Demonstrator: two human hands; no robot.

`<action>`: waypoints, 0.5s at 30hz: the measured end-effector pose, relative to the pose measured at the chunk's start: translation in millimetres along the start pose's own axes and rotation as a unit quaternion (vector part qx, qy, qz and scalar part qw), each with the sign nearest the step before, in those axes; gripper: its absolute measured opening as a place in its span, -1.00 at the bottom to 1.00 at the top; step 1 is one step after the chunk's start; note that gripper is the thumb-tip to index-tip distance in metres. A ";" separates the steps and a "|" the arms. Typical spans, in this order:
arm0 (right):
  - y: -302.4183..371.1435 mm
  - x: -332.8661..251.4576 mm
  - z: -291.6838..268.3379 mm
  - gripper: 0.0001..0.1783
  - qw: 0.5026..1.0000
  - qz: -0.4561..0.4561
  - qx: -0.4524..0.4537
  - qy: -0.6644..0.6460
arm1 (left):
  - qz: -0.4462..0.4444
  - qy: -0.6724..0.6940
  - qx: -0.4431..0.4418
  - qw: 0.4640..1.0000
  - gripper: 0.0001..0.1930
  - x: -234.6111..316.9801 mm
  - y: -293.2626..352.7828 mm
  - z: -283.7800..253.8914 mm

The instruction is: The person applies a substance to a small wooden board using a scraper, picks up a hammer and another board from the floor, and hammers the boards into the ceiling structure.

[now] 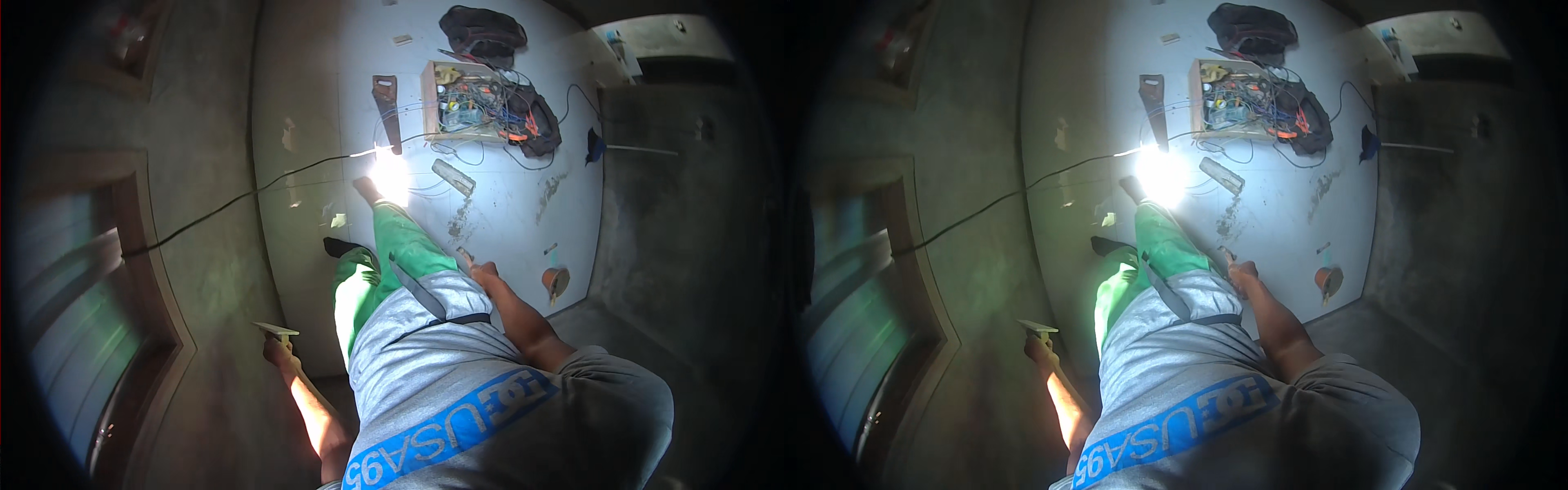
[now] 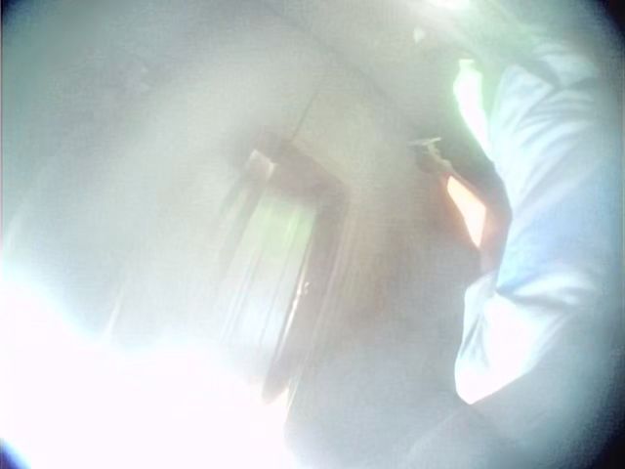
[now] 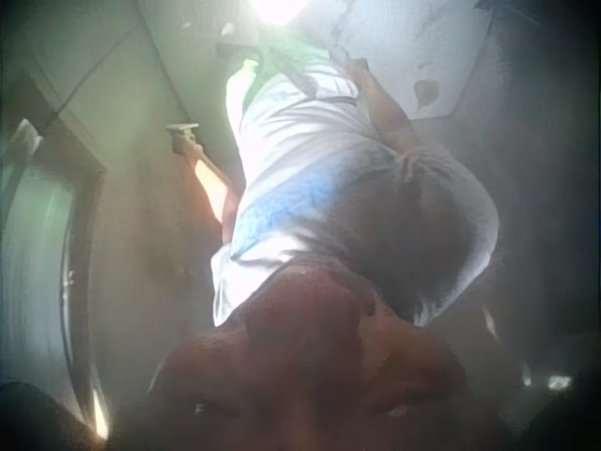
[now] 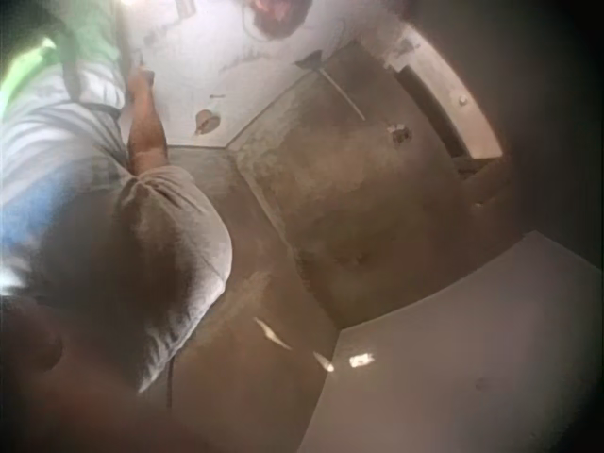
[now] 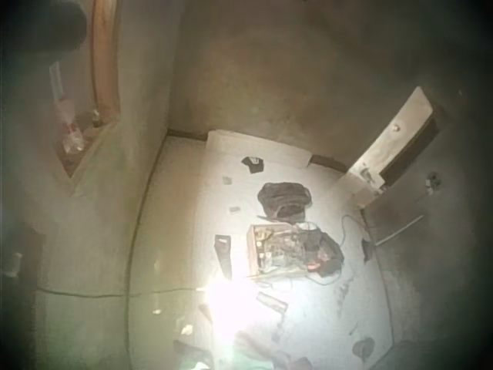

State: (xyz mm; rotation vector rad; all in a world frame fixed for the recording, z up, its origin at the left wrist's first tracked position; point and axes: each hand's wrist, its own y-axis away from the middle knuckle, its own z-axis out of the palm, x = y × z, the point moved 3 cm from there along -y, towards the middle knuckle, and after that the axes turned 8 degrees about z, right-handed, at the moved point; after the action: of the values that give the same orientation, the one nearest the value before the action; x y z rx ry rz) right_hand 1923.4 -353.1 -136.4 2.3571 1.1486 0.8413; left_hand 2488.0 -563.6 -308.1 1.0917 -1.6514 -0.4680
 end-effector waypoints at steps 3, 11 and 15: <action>-64.8 -13.6 17.2 -0.75 0.996 -0.041 0.000 -0.075 | 0.031 -0.074 -0.081 0.993 -0.62 -16.1 -44.6 36.0; -144.9 -215.1 17.1 -0.61 0.956 -0.258 0.138 0.001 | 0.047 -0.078 -0.283 0.955 -0.69 -60.3 -78.5 129.2; -171.5 -348.8 30.1 -0.51 0.962 -0.244 0.049 -0.114 | 0.030 -0.057 -0.156 0.986 -0.66 -60.2 -80.0 192.9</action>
State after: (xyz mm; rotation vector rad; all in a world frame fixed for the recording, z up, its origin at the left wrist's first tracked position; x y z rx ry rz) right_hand 1676.0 -534.2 -377.1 2.0310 1.5993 0.3396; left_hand 2349.2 -594.2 -472.5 0.7923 -1.6382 -0.7341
